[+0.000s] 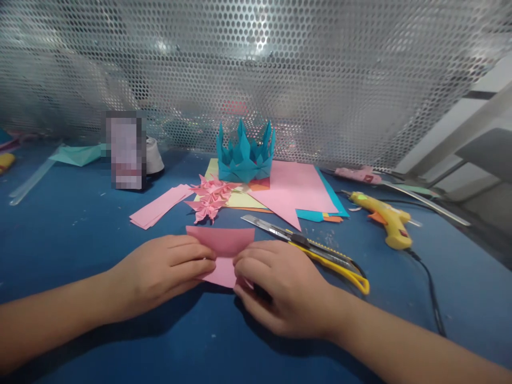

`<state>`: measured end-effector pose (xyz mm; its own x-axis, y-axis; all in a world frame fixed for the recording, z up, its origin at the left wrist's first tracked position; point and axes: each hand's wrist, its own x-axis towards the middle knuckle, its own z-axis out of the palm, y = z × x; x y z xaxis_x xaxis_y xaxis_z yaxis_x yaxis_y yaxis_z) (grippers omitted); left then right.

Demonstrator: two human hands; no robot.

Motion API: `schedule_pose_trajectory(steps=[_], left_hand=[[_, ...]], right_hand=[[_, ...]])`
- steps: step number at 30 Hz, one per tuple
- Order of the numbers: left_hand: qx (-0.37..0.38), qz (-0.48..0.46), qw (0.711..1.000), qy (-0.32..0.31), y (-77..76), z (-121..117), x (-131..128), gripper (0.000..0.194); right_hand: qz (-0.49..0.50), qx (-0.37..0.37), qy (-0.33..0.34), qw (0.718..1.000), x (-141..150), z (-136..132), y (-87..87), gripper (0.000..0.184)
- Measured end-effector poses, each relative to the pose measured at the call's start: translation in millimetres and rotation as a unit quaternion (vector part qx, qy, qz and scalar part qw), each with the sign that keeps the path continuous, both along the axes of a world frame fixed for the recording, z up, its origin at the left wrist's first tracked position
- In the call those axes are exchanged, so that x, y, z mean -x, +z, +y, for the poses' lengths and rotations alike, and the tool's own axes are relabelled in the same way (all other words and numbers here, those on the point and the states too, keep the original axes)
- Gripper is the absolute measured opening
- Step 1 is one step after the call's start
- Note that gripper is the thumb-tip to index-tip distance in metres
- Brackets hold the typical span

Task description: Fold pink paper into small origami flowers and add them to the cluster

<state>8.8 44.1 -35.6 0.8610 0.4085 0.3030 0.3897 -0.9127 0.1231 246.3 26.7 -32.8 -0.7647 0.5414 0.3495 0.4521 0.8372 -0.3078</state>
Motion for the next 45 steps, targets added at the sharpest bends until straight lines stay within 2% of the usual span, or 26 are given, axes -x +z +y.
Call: schedule_pose_trajectory(steps=[5,7,10,13,16,20,27,34,40,43,45], left_hand=[[-0.011,-0.082,0.996,0.012,-5.1,-0.7,-0.7,0.018],[-0.009,-0.107,0.994,0.018,-6.4,-2.6,-0.6,0.016],[0.019,-0.111,0.993,0.026,-6.0,-5.4,-1.1,0.018],[0.066,-0.102,0.992,0.039,-4.7,-5.5,-1.8,0.021],[0.11,-0.09,0.986,0.082,-4.9,-3.6,-1.4,0.023],[0.148,-0.102,0.973,0.145,-6.0,-3.2,-0.2,0.015],[0.132,-0.067,0.984,0.103,-6.1,-4.4,0.6,0.021],[0.133,-0.076,0.982,0.11,-8.0,-3.7,1.7,0.018],[0.159,-0.065,0.98,0.104,-1.2,-2.3,0.2,0.016],[0.164,-0.079,0.978,0.101,-1.7,-2.1,-0.2,0.014],[0.142,-0.106,0.98,0.091,-4.7,-3.3,0.6,0.014]], right_hand=[[0.017,0.007,-0.006,1.0,-1.1,4.0,-4.7,0.008],[0.024,0.009,-0.001,1.0,-0.9,4.4,-3.9,0.02],[0.031,0.003,-0.01,0.999,0.4,5.0,-3.5,0.008],[0.021,0.005,-0.016,1.0,1.4,6.0,-7.1,0.011],[0.018,-0.003,-0.038,0.999,1.4,6.4,-12.4,0.013],[0.016,-0.022,-0.078,0.997,1.4,7.4,-16.1,0.015],[0.023,-0.026,-0.023,0.999,1.0,11.3,-16.3,0.022],[0.015,0.004,-0.009,1.0,2.0,10.0,-14.2,0.028],[0.01,0.025,0.008,1.0,1.8,9.9,-10.5,0.03],[0.021,0.019,0.015,0.999,1.3,10.0,-11.2,0.029],[0.036,0.009,0.0,0.999,0.3,9.7,-12.8,0.026]])
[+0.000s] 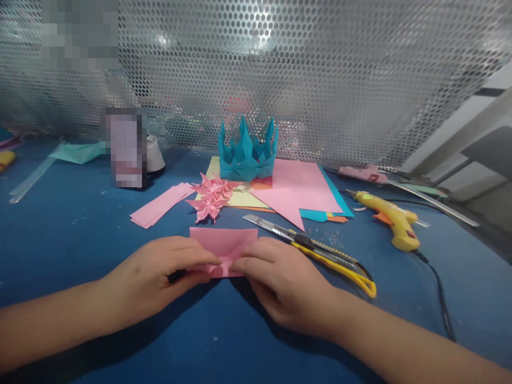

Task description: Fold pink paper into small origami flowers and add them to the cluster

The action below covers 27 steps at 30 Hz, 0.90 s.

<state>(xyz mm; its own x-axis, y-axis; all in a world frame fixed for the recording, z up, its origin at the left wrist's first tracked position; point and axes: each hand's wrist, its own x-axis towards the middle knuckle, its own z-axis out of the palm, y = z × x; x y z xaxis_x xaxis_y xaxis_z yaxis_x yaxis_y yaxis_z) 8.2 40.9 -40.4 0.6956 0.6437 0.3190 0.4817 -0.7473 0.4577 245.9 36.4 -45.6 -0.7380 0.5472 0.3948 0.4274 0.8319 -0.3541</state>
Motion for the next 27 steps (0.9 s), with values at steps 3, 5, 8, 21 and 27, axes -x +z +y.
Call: schedule_pose_trajectory(steps=[3,5,8,21,27], left_hand=[[-0.05,0.003,0.999,-0.01,-4.1,-1.9,1.4,0.023],[-0.054,0.008,0.998,-0.02,-4.1,-2.1,1.3,0.024],[-0.03,0.027,0.999,-0.032,-0.6,-0.8,-0.3,0.017],[0.049,-0.003,0.998,0.036,3.0,-2.8,-3.5,0.011],[0.057,0.006,0.998,0.011,3.7,-1.0,-3.9,0.018]], right_hand=[[0.014,0.0,-0.048,0.999,-1.6,-1.1,-1.6,0.02],[0.006,-0.001,-0.05,0.999,-1.9,-1.7,-0.9,0.022],[-0.021,-0.006,-0.013,1.0,-0.7,-1.4,2.6,0.02],[0.015,0.001,-0.079,0.997,1.1,0.0,1.9,0.011],[0.003,0.024,-0.048,0.999,2.2,2.8,0.2,0.016]])
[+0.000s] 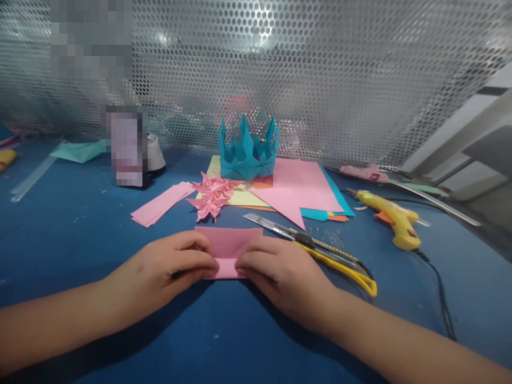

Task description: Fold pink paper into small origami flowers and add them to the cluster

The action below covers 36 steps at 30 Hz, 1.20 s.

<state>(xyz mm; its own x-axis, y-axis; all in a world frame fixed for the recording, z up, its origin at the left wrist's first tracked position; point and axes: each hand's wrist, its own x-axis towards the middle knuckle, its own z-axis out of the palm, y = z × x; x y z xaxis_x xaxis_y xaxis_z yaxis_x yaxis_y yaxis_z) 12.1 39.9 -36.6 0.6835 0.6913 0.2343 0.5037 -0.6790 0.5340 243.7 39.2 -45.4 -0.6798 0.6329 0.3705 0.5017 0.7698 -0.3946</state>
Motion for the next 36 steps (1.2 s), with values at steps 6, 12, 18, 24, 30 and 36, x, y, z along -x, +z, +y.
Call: schedule_pose_trajectory(steps=[6,12,18,24,30,36], left_hand=[[0.01,0.03,0.999,0.016,0.5,-0.4,-0.3,0.02],[0.023,0.03,0.998,0.041,2.8,0.5,-2.2,0.015],[0.039,0.017,0.998,0.056,2.6,2.2,-2.7,0.013],[0.03,0.01,0.998,0.063,1.8,1.8,-3.0,0.013],[0.032,0.006,0.997,0.072,2.4,1.8,-3.9,0.012],[0.028,0.0,0.997,0.069,1.8,2.4,-4.4,0.012]], right_hand=[[-0.026,-0.002,-0.031,0.999,2.2,-2.1,-0.5,0.018],[-0.016,0.005,-0.05,0.999,4.5,-1.6,4.5,0.017],[-0.02,0.022,-0.049,0.998,6.6,-1.2,4.9,0.016],[-0.027,0.025,-0.053,0.998,7.3,-2.7,3.8,0.015],[-0.036,0.026,-0.055,0.997,6.3,-1.6,4.0,0.015],[-0.037,0.031,-0.049,0.998,5.8,-1.2,5.0,0.016]])
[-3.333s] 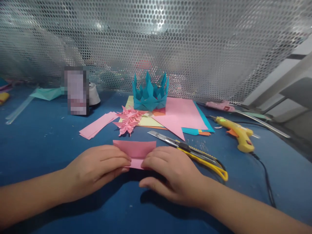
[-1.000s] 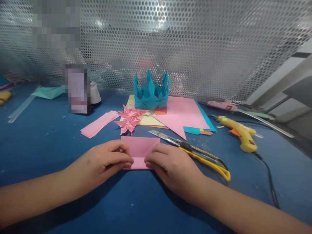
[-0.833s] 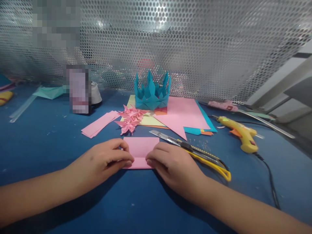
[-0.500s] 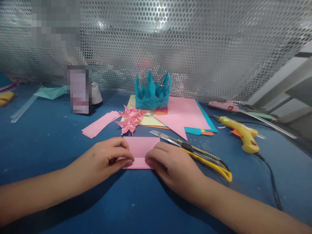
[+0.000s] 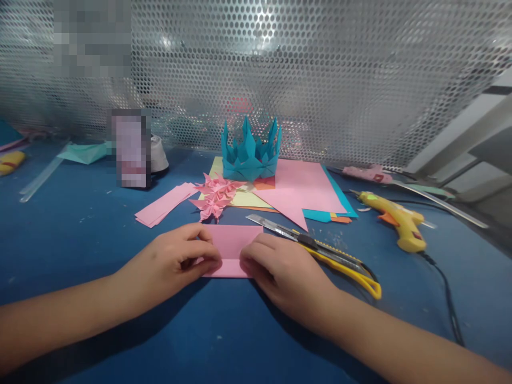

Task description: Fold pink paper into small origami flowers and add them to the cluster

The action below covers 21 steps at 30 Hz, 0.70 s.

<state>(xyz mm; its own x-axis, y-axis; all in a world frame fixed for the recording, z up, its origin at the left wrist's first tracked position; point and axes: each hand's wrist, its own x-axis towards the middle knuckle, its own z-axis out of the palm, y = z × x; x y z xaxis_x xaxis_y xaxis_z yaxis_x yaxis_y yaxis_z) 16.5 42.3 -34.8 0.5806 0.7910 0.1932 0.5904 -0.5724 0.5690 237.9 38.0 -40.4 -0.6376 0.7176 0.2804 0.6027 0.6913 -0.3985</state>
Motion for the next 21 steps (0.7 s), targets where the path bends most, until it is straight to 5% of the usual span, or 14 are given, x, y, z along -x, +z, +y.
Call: schedule_pose_trajectory(steps=[21], left_hand=[[0.003,0.039,0.999,-0.02,1.3,-0.4,1.4,0.015]], right_hand=[[-0.035,-0.01,0.019,0.999,1.7,-0.7,1.0,0.02]])
